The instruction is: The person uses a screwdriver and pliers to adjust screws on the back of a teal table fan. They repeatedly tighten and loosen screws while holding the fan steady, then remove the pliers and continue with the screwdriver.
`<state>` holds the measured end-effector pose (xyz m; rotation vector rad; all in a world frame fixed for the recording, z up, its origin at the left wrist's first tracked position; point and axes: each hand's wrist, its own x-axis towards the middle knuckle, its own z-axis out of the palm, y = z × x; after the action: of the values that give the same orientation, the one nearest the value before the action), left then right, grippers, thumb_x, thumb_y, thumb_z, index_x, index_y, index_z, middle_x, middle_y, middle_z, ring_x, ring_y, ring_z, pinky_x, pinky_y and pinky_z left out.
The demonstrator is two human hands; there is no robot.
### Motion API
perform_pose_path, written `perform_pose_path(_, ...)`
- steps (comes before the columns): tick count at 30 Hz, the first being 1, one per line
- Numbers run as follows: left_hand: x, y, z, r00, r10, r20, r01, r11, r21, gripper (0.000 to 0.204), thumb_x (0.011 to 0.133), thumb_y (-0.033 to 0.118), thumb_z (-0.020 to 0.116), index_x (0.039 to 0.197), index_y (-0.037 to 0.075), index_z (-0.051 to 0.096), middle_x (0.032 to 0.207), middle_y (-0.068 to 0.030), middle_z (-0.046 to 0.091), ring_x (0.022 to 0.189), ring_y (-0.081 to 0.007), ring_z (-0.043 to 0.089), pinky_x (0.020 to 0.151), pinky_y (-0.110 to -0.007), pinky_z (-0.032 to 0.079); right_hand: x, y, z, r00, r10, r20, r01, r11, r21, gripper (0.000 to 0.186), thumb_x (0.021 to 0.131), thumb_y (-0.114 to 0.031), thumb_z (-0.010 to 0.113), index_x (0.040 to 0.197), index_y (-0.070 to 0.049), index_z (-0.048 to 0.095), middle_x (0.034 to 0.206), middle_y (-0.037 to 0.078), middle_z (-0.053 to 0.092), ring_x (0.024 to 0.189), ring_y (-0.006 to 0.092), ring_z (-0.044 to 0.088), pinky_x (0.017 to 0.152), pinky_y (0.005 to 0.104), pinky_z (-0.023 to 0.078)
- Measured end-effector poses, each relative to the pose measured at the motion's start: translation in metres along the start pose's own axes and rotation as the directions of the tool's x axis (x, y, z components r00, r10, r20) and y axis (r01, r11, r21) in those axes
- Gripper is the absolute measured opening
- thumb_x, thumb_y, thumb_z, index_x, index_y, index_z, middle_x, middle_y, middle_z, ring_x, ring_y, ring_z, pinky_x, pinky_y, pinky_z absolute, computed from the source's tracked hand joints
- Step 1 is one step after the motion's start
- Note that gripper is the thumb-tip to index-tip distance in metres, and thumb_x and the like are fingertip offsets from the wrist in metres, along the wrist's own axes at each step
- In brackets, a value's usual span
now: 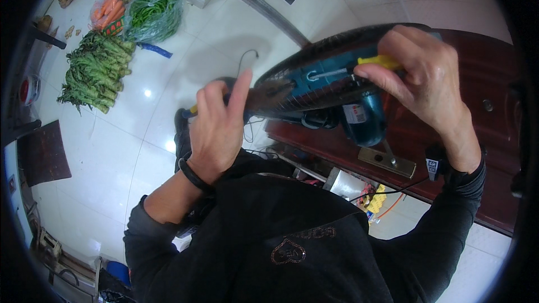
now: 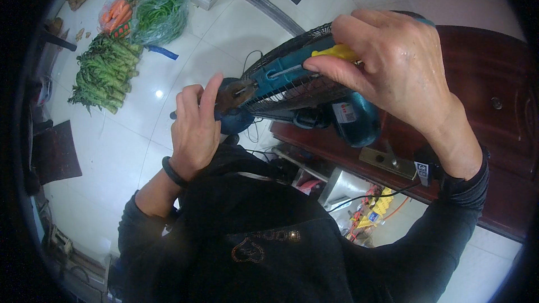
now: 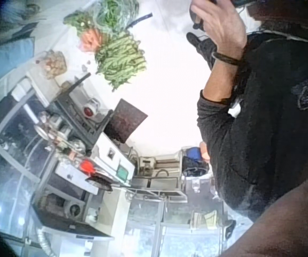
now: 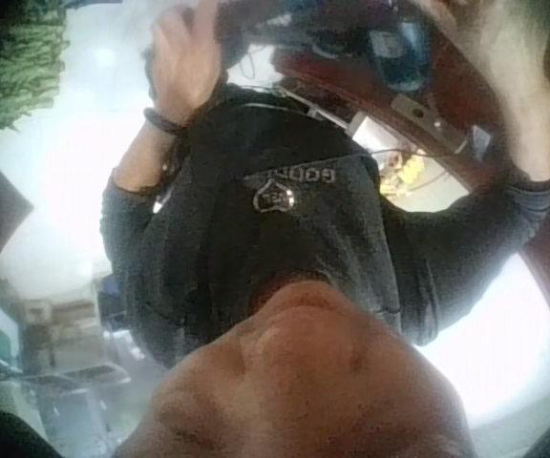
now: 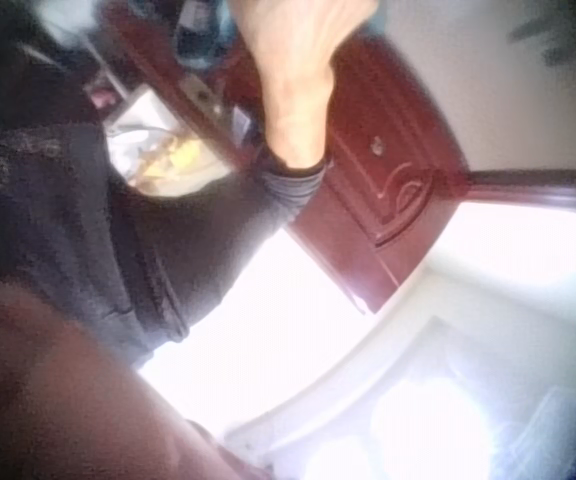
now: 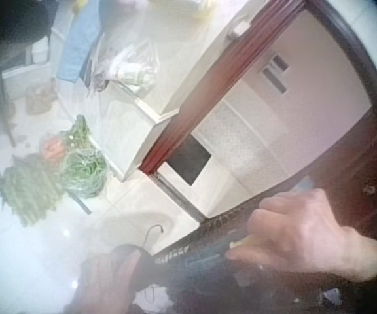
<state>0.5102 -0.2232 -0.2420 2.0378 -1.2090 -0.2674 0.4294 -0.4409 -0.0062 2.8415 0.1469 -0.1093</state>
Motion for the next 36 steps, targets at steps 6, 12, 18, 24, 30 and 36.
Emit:
perform_pose_path(6,0.008,-0.006,-0.005,0.994,0.106,-0.017,-0.106,0.994,0.017,0.057,0.082,-0.003,0.060,0.137,0.009,0.056,0.103,-0.0141,0.051,0.093,-0.0312,0.054,0.069,-0.037,0.054,0.009,0.006,-0.015,0.993,-0.114,0.026,0.115,0.992,-0.053,0.033,0.083,-0.034,0.082,0.082,-0.007,0.064,0.074,0.004,0.060,0.057,0.0164,0.060,0.047,0.0266,0.048)
perform_pose_path(12,0.012,-0.012,-0.001,0.983,0.162,-0.090,-0.169,0.983,-0.071,0.056,0.076,-0.007,0.057,0.130,0.002,0.059,0.099,-0.0161,0.052,0.088,-0.0321,0.053,0.066,-0.037,0.052,0.020,0.010,-0.010,0.995,-0.092,-0.028,0.095,0.987,0.132,0.035,0.082,-0.033,0.083,0.083,-0.005,0.063,0.078,0.005,0.061,0.061,0.0166,0.061,0.050,0.0269,0.050)
perform_pose_path(18,0.013,-0.016,0.002,0.993,0.115,-0.009,-0.115,0.986,-0.123,0.058,0.071,-0.010,0.059,0.129,-0.001,0.059,0.099,-0.0163,0.052,0.088,-0.0324,0.052,0.064,-0.037,0.050,0.024,0.020,-0.002,0.988,-0.126,0.088,0.101,0.963,0.250,0.035,0.080,-0.033,0.084,0.086,-0.006,0.063,0.080,0.006,0.062,0.063,0.0161,0.062,0.051,0.0252,0.050)
perform_pose_path(24,0.017,-0.015,0.004,0.997,0.049,0.057,-0.046,0.998,-0.054,0.063,0.067,-0.013,0.067,0.128,0.001,0.059,0.101,-0.0161,0.052,0.091,-0.0343,0.053,0.067,-0.038,0.050,0.023,0.024,0.011,0.994,-0.085,-0.067,0.104,0.923,0.371,0.034,0.081,-0.033,0.084,0.086,-0.006,0.064,0.080,0.007,0.062,0.062,0.0161,0.061,0.050,0.0236,0.048)
perform_pose_path(30,0.018,-0.019,0.006,0.989,0.150,-0.017,-0.151,0.987,-0.063,0.072,0.066,-0.015,0.066,0.134,0.005,0.052,0.099,-0.0151,0.051,0.090,-0.0338,0.053,0.062,-0.039,0.050,0.021,0.022,0.004,0.985,0.041,0.168,-0.120,0.862,0.493,0.034,0.082,-0.032,0.084,0.084,-0.005,0.064,0.077,0.007,0.061,0.060,0.0157,0.060,0.047,0.0254,0.044)
perform_pose_path(36,0.018,-0.018,0.003,0.997,0.075,0.033,-0.071,0.992,-0.109,0.053,0.076,-0.010,0.066,0.126,0.005,0.057,0.103,-0.0178,0.052,0.094,-0.0390,0.055,0.071,-0.047,0.048,0.027,0.018,0.004,0.996,-0.084,0.041,0.064,0.932,0.356,0.032,0.086,-0.031,0.080,0.081,-0.005,0.062,0.065,0.006,0.057,0.049,0.0174,0.053,0.044,0.0277,0.042)
